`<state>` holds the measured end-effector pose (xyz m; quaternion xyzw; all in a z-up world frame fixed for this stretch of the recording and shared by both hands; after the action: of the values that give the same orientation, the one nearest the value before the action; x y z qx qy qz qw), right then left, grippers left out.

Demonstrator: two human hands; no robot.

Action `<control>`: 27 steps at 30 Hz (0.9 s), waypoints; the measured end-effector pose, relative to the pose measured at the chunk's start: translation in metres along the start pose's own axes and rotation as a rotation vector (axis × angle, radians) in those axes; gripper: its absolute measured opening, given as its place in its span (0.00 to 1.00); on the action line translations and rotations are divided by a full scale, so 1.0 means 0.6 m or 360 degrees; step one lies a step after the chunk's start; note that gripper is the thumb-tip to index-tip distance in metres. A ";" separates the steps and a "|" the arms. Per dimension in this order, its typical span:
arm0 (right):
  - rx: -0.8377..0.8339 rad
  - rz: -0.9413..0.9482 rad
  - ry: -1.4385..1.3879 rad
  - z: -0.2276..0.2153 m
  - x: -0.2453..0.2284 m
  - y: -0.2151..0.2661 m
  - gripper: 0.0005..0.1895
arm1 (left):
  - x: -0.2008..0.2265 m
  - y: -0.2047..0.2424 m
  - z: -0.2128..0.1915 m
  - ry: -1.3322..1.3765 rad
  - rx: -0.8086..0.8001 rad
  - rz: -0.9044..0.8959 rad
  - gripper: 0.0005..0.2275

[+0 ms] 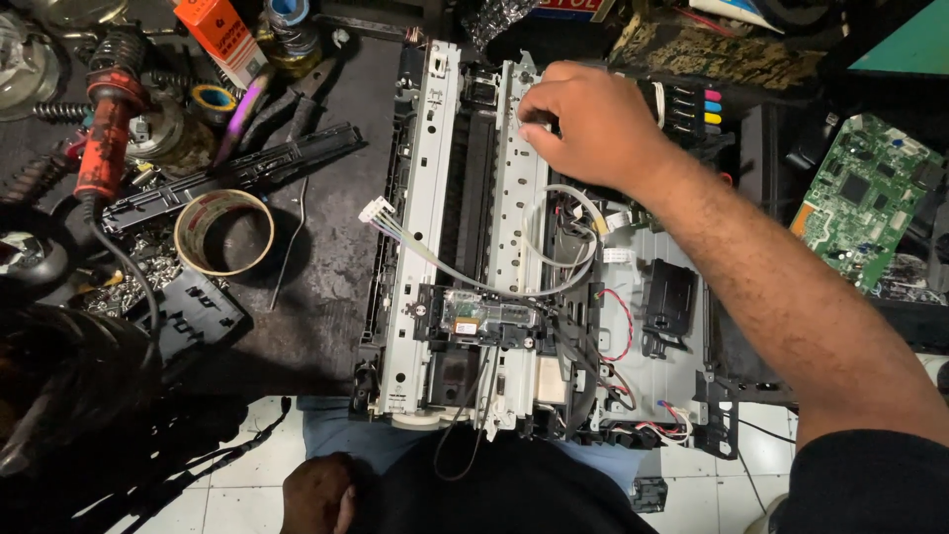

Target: The person works on a disassembled printer placed on their lap, manipulating a small mechanical component with wires and adjusting internal parts. They handle a small circuit board and connect it to the printer's internal wiring.

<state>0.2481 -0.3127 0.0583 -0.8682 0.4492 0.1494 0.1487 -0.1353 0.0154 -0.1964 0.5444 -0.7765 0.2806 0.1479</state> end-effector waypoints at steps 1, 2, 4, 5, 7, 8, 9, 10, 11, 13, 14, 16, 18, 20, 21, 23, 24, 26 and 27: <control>0.0004 0.0038 -0.0018 0.001 0.003 0.000 0.06 | -0.002 0.002 0.000 0.0018 0.0016 -0.0008 0.07; 0.0005 0.0076 -0.0037 0.002 0.005 0.001 0.07 | -0.003 0.005 0.001 0.0037 0.0031 -0.0017 0.09; 0.0001 0.0089 -0.0071 0.000 0.000 0.001 0.08 | -0.014 0.017 0.015 -0.0033 -0.0002 -0.0005 0.10; -0.0003 0.0104 -0.0105 -0.002 -0.001 0.002 0.10 | -0.018 0.024 0.022 -0.0102 -0.0034 0.0008 0.12; 0.0013 0.0088 -0.0084 0.001 0.003 0.001 0.09 | -0.028 0.033 0.033 -0.0096 -0.0062 -0.0051 0.11; 0.0028 0.0071 -0.0064 0.002 0.003 0.000 0.07 | -0.035 0.038 0.039 -0.0091 -0.0088 -0.0112 0.10; 0.0028 0.0070 -0.0063 0.003 0.005 -0.001 0.07 | -0.034 0.034 0.036 -0.0091 -0.0088 -0.0113 0.10; 0.0045 0.0046 -0.0068 0.004 0.005 -0.001 0.06 | -0.033 0.031 0.035 -0.0073 -0.0110 -0.0125 0.10; 0.0063 0.0022 -0.0073 0.005 0.005 -0.002 0.05 | -0.032 0.029 0.033 -0.0056 -0.0133 -0.0137 0.10; 0.0047 0.0078 -0.0064 0.005 0.003 -0.004 0.03 | -0.030 0.028 0.028 -0.0018 -0.0107 -0.0157 0.10; 0.0032 0.0134 -0.0054 0.006 0.003 -0.005 0.01 | -0.030 0.028 0.025 0.0021 -0.0082 -0.0176 0.10; 0.0036 0.0154 -0.0072 0.006 0.002 -0.006 0.00 | -0.030 0.030 0.030 -0.0050 -0.0072 -0.0106 0.10; 0.0042 0.0174 -0.0089 0.005 -0.001 -0.008 0.02 | -0.030 0.035 0.035 -0.0120 -0.0062 -0.0036 0.10; 0.0071 0.0192 -0.0131 0.004 -0.004 -0.010 0.03 | -0.037 0.046 0.039 -0.0097 -0.0045 -0.0072 0.10; 0.0070 0.0191 -0.0132 0.003 -0.008 -0.011 0.03 | -0.041 0.049 0.043 -0.0098 -0.0045 -0.0074 0.10; 0.0078 0.0212 -0.0137 0.001 -0.012 -0.012 0.05 | -0.053 0.055 0.068 -0.0284 -0.0340 -0.0114 0.13; 0.0079 0.0213 -0.0137 0.000 -0.012 -0.012 0.05 | -0.041 0.042 0.056 -0.0284 -0.0341 -0.0113 0.13; 0.0049 0.0219 -0.0170 0.002 -0.012 -0.015 0.06 | -0.010 0.013 0.013 -0.0039 -0.0047 -0.0004 0.11; 0.0049 0.0218 -0.0170 0.002 -0.010 -0.015 0.06 | -0.011 0.015 0.015 -0.0040 -0.0046 -0.0004 0.11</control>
<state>0.2522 -0.3029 0.0607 -0.8238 0.5012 0.1984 0.1754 -0.1406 0.0177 -0.2095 0.5466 -0.7816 0.2624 0.1462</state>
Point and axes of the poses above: each hand's wrist, its own y-axis away from the middle knuckle, its own z-axis out of the palm, x = y × z, the point moved 6 cm from there along -y, towards the middle knuckle, and after that the axes turned 12 degrees about -y, right-handed, at the moved point
